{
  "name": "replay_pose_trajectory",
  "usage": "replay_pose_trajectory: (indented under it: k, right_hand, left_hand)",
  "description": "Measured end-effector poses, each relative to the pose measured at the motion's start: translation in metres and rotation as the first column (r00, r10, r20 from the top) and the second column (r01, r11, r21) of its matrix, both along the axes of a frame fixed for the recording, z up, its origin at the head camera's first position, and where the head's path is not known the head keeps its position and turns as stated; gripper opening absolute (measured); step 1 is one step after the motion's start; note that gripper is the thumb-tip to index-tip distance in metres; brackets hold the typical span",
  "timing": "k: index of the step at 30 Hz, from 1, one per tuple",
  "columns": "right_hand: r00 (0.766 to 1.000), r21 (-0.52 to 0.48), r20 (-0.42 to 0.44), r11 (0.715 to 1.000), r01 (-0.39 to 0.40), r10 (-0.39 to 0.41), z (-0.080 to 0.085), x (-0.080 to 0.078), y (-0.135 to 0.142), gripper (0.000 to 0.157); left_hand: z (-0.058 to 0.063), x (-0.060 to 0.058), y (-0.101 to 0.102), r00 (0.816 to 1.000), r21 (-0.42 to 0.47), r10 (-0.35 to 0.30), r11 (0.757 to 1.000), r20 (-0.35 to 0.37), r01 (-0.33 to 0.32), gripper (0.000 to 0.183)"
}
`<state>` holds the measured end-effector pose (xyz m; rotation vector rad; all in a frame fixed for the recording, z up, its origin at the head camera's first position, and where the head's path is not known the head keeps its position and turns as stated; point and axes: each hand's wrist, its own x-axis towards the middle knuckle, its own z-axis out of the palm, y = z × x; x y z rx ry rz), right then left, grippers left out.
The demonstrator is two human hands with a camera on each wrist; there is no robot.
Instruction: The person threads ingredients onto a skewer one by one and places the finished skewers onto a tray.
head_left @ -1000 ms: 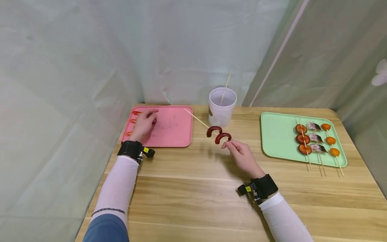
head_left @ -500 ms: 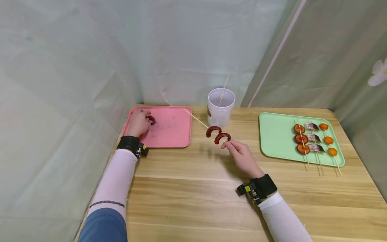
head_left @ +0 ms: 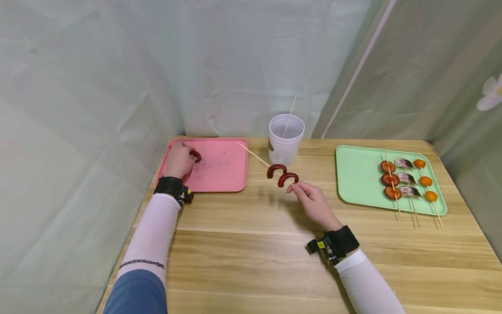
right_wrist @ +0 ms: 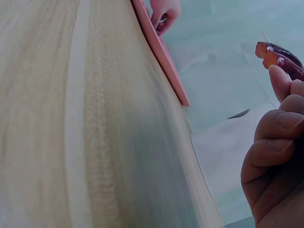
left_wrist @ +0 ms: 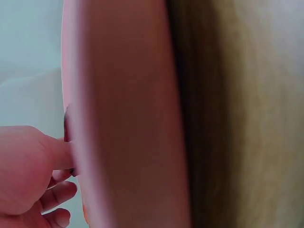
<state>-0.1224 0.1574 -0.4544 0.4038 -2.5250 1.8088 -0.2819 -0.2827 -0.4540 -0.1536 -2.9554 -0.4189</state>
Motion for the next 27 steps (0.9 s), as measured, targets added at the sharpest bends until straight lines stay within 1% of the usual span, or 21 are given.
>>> replay_pose_trajectory:
  k: [3, 5, 10, 17, 20, 24, 27]
  right_hand:
    - [1.000, -0.012, -0.004, 1.000, -0.010, 0.010, 0.012, 0.005, -0.002, 0.026]
    - [1.000, -0.013, -0.007, 1.000, -0.012, 0.012, 0.016, 0.007, -0.003, 0.026]
    - [1.000, -0.010, -0.011, 1.000, -0.006, 0.005, 0.015, 0.007, -0.003, 0.027]
    - [1.000, -0.018, -0.013, 1.000, -0.005, 0.005, 0.012, 0.006, -0.002, 0.027]
    - [1.000, -0.022, -0.010, 1.000, -0.006, 0.006, 0.012, 0.006, -0.002, 0.028]
    - [1.000, -0.025, -0.004, 1.000, -0.009, 0.008, 0.013, 0.006, -0.002, 0.028]
    - [1.000, -0.022, 0.001, 1.000, -0.007, 0.007, 0.013, 0.006, -0.003, 0.028]
  left_hand:
    - [-0.001, 0.000, 0.000, 1.000, 0.009, 0.004, 1.000, -0.003, -0.004, 0.020]
    - [-0.002, 0.000, -0.001, 1.000, 0.015, 0.005, 1.000, -0.005, -0.005, 0.019]
    - [-0.002, 0.000, -0.001, 1.000, 0.016, 0.000, 1.000, -0.020, 0.000, 0.018]
    - [-0.002, -0.003, -0.003, 0.999, -0.020, -0.013, 1.000, -0.041, 0.012, 0.017]
    - [-0.001, -0.004, -0.004, 0.998, -0.013, 0.008, 1.000, -0.054, -0.009, 0.017]
    - [0.004, -0.004, -0.004, 0.995, 0.069, 0.054, 0.996, -0.082, -0.048, 0.022]
    - [0.008, -0.003, -0.004, 0.992, 0.133, 0.074, 0.989, -0.103, -0.060, 0.026]
